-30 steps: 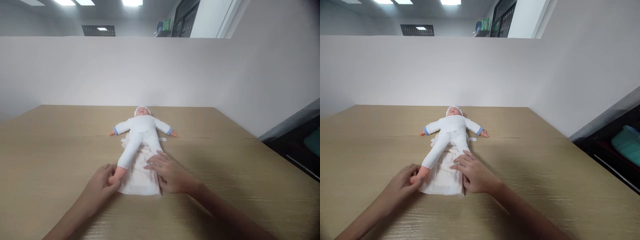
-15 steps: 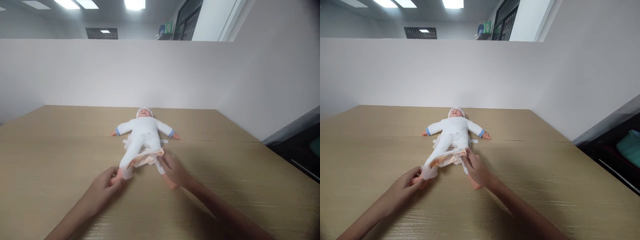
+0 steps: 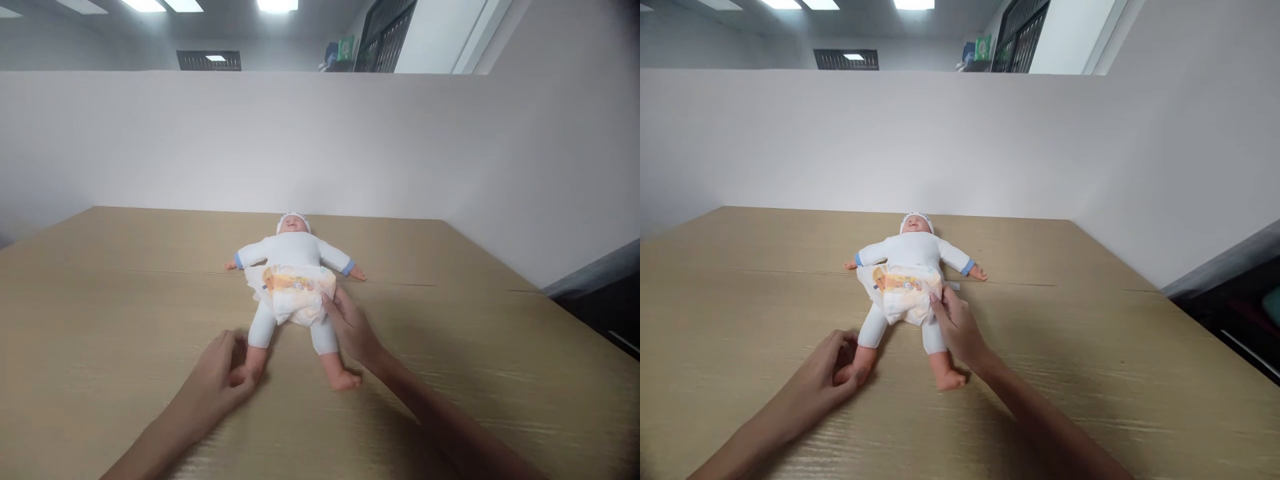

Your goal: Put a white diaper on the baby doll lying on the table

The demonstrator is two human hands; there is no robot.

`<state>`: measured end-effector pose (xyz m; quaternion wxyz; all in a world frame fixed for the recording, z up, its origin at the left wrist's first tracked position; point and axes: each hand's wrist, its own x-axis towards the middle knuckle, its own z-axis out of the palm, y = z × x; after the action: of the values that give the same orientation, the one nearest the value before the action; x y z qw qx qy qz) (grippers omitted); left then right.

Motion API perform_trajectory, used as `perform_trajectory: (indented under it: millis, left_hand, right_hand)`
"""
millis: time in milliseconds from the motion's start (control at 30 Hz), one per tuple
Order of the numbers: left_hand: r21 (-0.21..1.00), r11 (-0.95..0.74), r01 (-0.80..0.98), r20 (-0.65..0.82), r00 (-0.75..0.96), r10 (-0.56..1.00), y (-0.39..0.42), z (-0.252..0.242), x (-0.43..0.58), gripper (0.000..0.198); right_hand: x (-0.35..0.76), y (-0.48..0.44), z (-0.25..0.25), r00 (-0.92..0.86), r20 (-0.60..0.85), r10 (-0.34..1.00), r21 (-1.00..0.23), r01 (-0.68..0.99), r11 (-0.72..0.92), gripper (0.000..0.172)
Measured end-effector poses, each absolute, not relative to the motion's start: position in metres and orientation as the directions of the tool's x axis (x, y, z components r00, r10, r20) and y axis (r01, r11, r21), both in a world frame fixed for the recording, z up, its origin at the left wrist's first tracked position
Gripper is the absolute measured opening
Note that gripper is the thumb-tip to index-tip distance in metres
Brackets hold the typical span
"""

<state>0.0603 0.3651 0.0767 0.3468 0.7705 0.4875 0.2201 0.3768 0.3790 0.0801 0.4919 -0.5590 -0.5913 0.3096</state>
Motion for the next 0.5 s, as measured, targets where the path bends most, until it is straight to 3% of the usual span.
perform_trajectory:
  millis: [100,200,300,433,500]
  left_hand:
    - [0.743,-0.302,0.598,0.034,0.416,0.909,0.366,0.075,0.061,0.07]
    - [0.759,-0.325,0.564,0.072,0.423,0.903,0.374,0.079,0.072,0.082]
    - [0.803,-0.354,0.48,0.143,0.423,0.895,0.398,0.083,0.094,0.082]
    - [0.824,-0.46,0.332,0.296,0.441,0.847,0.444,0.083,0.121,0.062]
    - [0.857,-0.454,0.244,0.297,0.484,0.823,0.463,0.084,0.128,0.058]
  right_hand:
    - [0.375,0.377,0.078,0.066,0.283,0.957,-0.892,0.385,0.237,0.043]
    - [0.374,0.376,0.077,0.079,0.268,0.96,-0.903,0.369,0.222,0.044]
    - [0.372,0.377,0.08,0.093,0.232,0.968,-0.929,0.318,0.192,0.048]
    - [0.371,0.378,0.087,0.026,0.201,0.979,-0.939,0.291,0.185,0.057]
    - [0.37,0.379,0.093,-0.038,0.203,0.978,-0.921,0.332,0.204,0.063]
